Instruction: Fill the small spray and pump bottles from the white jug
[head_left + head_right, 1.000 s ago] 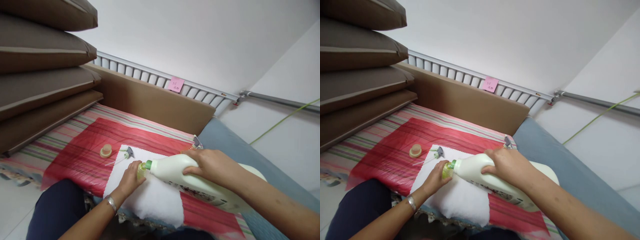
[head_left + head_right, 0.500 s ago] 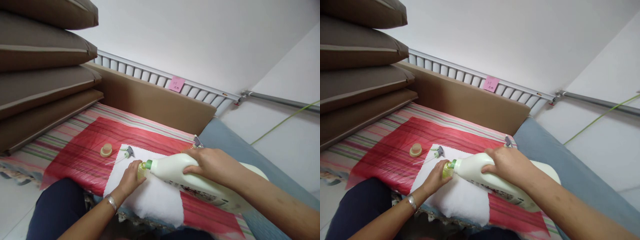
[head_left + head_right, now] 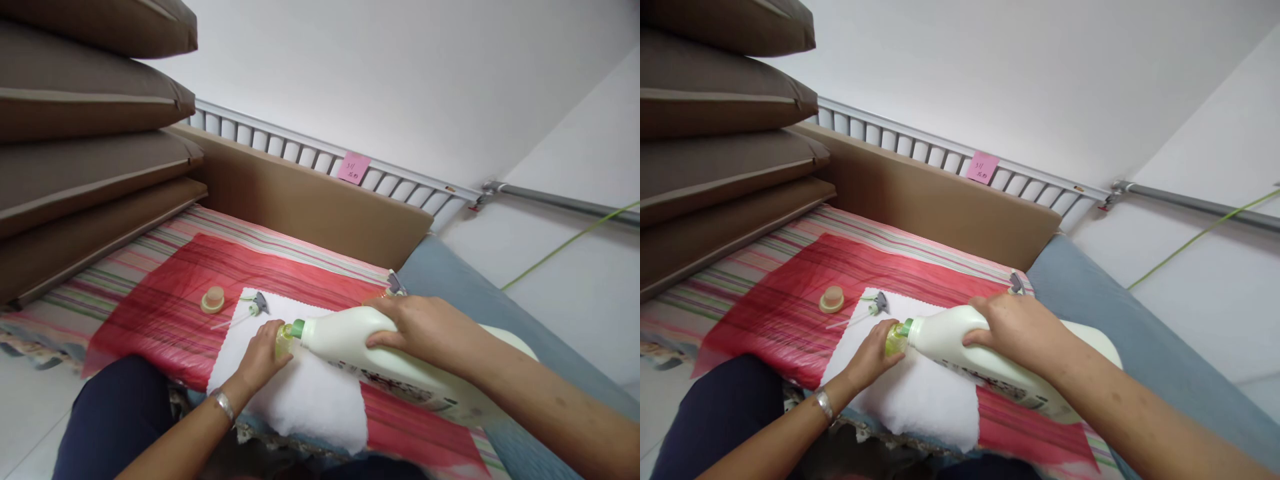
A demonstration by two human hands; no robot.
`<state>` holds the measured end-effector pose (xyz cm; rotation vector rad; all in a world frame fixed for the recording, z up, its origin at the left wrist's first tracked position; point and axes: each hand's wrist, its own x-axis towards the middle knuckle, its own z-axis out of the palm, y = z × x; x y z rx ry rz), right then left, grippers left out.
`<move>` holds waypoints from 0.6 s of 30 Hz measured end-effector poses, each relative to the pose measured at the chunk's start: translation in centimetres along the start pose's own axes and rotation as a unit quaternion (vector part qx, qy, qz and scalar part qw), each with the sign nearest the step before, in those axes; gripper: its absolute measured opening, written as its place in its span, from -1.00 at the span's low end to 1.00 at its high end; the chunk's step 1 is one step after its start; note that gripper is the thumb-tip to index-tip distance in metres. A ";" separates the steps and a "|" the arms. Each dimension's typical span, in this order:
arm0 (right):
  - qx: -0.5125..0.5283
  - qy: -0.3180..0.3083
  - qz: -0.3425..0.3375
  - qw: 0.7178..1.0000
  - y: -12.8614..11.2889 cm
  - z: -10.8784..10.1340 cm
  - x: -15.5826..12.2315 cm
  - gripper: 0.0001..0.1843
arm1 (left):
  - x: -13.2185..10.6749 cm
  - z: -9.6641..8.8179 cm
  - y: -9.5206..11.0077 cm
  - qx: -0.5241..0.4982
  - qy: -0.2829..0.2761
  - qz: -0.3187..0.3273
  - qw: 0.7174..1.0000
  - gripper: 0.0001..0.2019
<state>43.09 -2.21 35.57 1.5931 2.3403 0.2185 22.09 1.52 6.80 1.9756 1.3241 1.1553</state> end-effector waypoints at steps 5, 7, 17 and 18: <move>0.001 0.000 0.001 1.000 0.0 -0.1 -0.1 -0.57 | 0.0 0.1 -0.1 -0.009 0.009 0.005 1.000 -0.41; 0.000 0.001 -0.001 1.000 0.0 -0.1 -0.1 -0.57 | 0.0 0.1 -0.1 -0.008 0.007 0.006 1.000 -0.41; 0.004 -0.004 -0.004 1.000 0.0 -0.2 -0.2 -0.58 | 0.0 0.0 -0.1 0.000 0.003 0.010 1.000 -0.43; 0.003 -0.005 -0.003 1.000 -0.1 -0.2 -0.2 -0.58 | 0.0 0.0 0.0 0.002 0.002 0.009 1.000 -0.43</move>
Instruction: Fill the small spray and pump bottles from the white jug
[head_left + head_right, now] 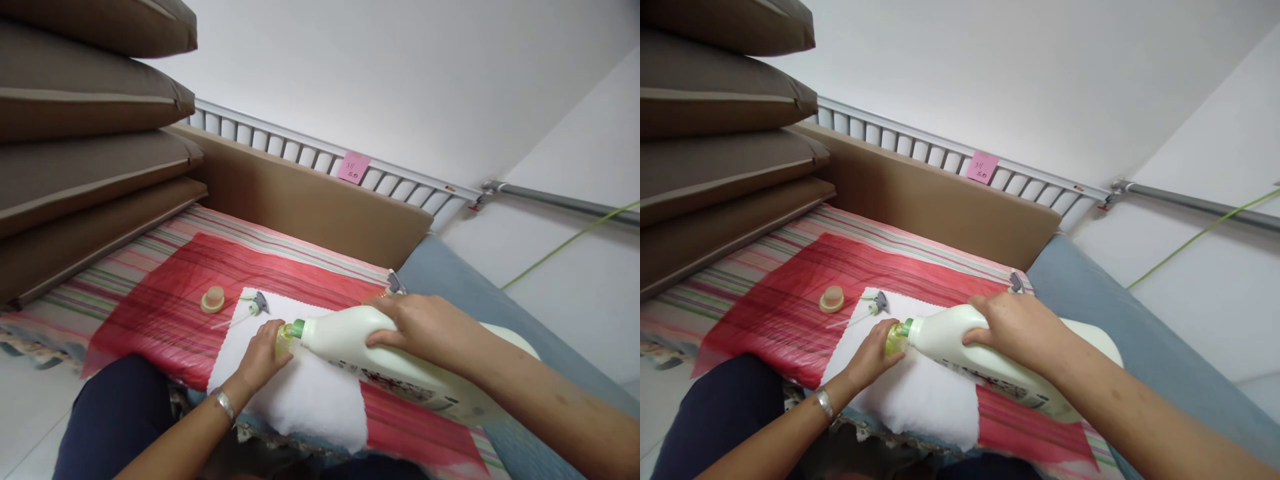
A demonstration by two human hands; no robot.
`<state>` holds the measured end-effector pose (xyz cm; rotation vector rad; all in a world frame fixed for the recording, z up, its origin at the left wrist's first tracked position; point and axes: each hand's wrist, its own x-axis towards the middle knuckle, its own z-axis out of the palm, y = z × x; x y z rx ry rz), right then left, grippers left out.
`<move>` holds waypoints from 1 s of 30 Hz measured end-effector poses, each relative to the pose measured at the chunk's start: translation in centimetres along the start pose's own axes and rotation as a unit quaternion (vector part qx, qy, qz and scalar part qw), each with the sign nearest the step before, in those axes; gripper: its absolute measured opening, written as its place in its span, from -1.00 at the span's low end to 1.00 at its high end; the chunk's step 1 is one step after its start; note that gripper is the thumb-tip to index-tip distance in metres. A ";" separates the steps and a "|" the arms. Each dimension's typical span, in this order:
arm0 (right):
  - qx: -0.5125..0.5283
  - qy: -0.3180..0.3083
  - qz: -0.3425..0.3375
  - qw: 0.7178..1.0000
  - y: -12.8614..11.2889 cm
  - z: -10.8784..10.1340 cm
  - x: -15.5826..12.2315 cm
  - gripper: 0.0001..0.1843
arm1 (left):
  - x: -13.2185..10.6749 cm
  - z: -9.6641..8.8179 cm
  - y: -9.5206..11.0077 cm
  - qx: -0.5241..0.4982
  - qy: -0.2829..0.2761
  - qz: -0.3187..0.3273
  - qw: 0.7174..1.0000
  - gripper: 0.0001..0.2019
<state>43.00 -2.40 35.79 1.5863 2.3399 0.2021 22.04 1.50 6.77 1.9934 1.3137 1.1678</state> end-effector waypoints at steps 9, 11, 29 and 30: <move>0.001 0.004 0.003 1.000 0.1 0.2 0.2 -0.58 | 0.1 0.0 0.0 0.008 -0.020 -0.009 1.000 -0.42; 0.001 0.006 0.003 1.000 0.2 0.2 0.2 -0.58 | 0.1 0.0 0.0 0.006 -0.019 -0.009 1.000 -0.42; 0.019 -0.007 0.009 1.000 -0.1 -0.1 0.2 -0.55 | 0.1 -0.1 0.2 0.006 -0.011 -0.006 1.000 -0.43; 0.019 -0.005 0.007 1.000 -0.1 -0.1 0.2 -0.55 | 0.1 -0.1 0.2 0.006 -0.010 -0.005 1.000 -0.43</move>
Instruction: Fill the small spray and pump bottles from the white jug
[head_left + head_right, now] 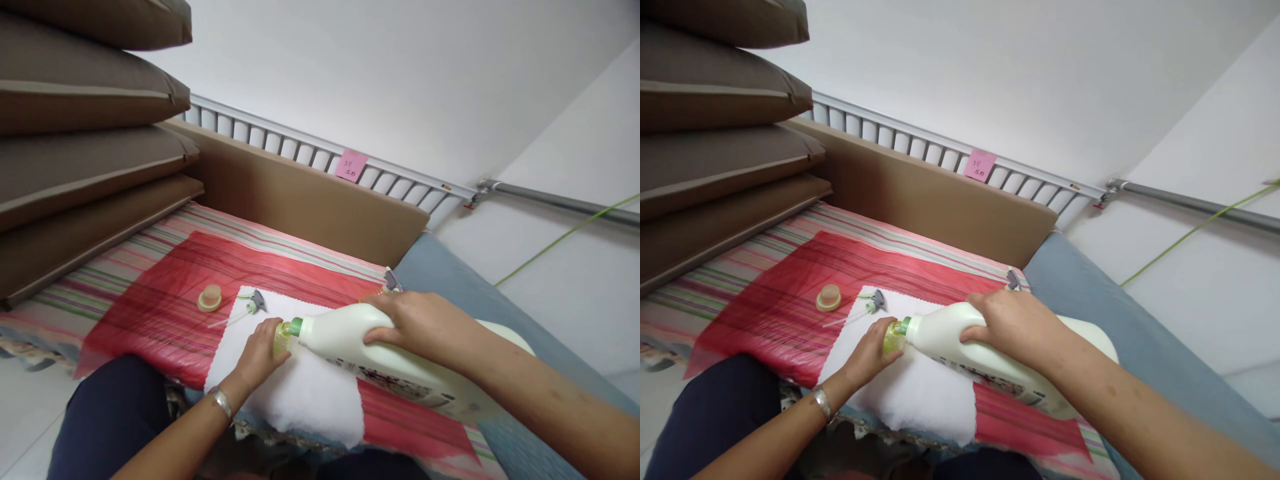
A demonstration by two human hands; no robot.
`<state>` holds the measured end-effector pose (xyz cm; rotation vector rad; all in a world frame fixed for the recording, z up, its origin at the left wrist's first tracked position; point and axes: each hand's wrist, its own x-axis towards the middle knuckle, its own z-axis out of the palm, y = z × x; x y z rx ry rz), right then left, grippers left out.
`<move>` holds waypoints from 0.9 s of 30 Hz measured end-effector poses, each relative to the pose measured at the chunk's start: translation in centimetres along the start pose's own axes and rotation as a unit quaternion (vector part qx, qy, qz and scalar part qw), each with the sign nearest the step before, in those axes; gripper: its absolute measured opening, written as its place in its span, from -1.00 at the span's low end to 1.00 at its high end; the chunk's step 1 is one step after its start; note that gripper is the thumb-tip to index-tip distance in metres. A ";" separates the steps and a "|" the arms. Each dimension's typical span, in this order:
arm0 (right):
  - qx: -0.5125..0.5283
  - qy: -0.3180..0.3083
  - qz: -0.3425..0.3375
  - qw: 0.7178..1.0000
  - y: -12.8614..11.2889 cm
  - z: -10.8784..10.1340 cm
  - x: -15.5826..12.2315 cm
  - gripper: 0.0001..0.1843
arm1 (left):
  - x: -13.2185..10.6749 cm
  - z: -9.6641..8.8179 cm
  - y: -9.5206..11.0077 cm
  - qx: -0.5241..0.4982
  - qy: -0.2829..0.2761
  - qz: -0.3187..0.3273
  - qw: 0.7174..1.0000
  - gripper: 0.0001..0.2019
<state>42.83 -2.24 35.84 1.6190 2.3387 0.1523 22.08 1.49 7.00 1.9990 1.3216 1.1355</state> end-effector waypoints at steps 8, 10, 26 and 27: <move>-0.005 -0.015 0.012 1.000 -0.2 -0.3 0.0 -0.56 | 0.1 0.0 0.1 -0.004 0.005 0.005 1.000 -0.43; -0.002 -0.019 0.014 1.000 -0.3 -0.4 0.0 -0.56 | 0.1 0.0 0.1 -0.001 0.004 0.006 1.000 -0.44; -0.007 -0.009 0.011 1.000 -0.2 -0.3 0.0 -0.58 | 0.1 -0.1 0.2 0.006 -0.007 -0.003 1.000 -0.43; -0.009 -0.010 0.013 1.000 -0.2 -0.3 0.0 -0.58 | 0.1 -0.1 0.3 0.006 -0.007 -0.003 1.000 -0.43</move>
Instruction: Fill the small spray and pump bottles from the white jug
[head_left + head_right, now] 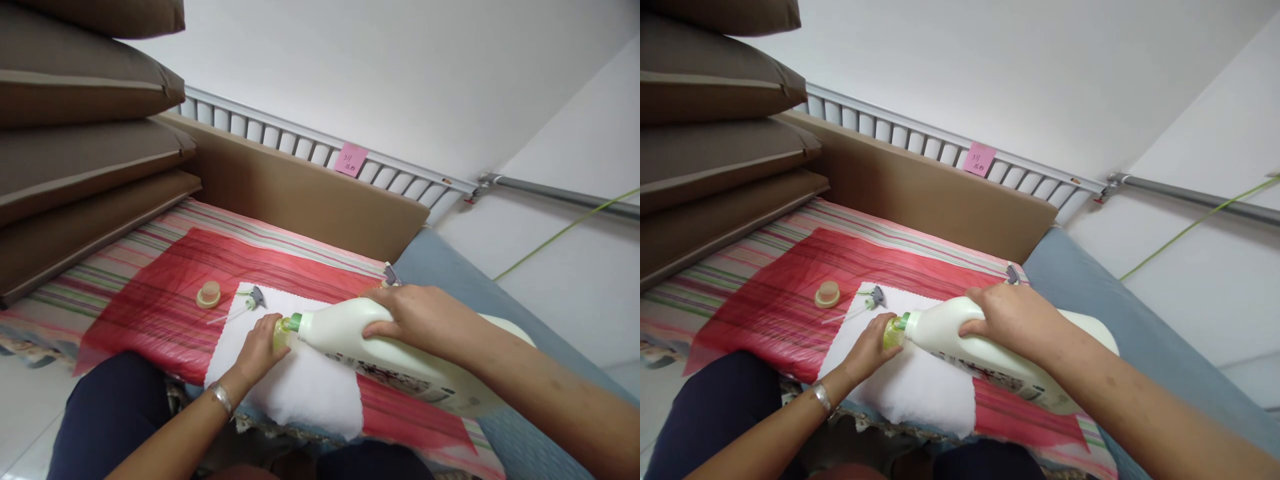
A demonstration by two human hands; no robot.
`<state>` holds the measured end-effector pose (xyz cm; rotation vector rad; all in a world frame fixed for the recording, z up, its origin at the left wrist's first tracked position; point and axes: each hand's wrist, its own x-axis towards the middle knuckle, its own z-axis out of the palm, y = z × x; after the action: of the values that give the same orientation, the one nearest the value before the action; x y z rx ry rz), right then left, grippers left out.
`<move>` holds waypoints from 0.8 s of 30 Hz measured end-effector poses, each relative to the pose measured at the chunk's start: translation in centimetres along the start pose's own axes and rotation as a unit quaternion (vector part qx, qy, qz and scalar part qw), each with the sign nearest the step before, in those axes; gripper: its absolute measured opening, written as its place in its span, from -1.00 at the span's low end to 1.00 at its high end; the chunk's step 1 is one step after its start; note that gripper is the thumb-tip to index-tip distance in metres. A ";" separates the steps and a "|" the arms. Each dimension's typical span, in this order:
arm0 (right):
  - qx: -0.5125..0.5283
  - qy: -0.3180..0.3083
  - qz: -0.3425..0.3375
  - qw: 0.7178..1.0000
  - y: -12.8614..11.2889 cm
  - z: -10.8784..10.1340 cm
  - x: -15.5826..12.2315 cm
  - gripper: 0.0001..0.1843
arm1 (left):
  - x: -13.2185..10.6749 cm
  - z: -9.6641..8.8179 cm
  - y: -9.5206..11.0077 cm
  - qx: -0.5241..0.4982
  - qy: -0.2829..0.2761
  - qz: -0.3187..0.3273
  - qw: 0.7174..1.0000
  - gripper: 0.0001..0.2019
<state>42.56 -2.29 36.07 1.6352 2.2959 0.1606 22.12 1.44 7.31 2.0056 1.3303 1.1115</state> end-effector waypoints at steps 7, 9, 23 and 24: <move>0.007 -0.026 0.017 0.999 0.0 0.0 0.3 -0.52 | 0.0 -0.1 0.1 0.009 -0.011 -0.001 1.000 -0.43; 0.006 -0.023 0.014 1.000 0.1 0.0 0.3 -0.52 | 0.0 0.0 0.1 0.012 -0.014 -0.003 1.000 -0.42; 0.008 -0.026 0.013 1.000 -0.2 -0.4 0.1 -0.52 | 0.1 -0.1 0.3 0.009 -0.010 -0.008 1.000 -0.42; 0.008 -0.027 0.015 0.999 -0.2 -0.4 0.1 -0.52 | 0.1 -0.1 0.2 0.009 -0.011 -0.008 1.000 -0.42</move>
<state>42.23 -2.22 36.39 1.6623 2.2390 0.1040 22.18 1.40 7.56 2.0106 1.3481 1.0712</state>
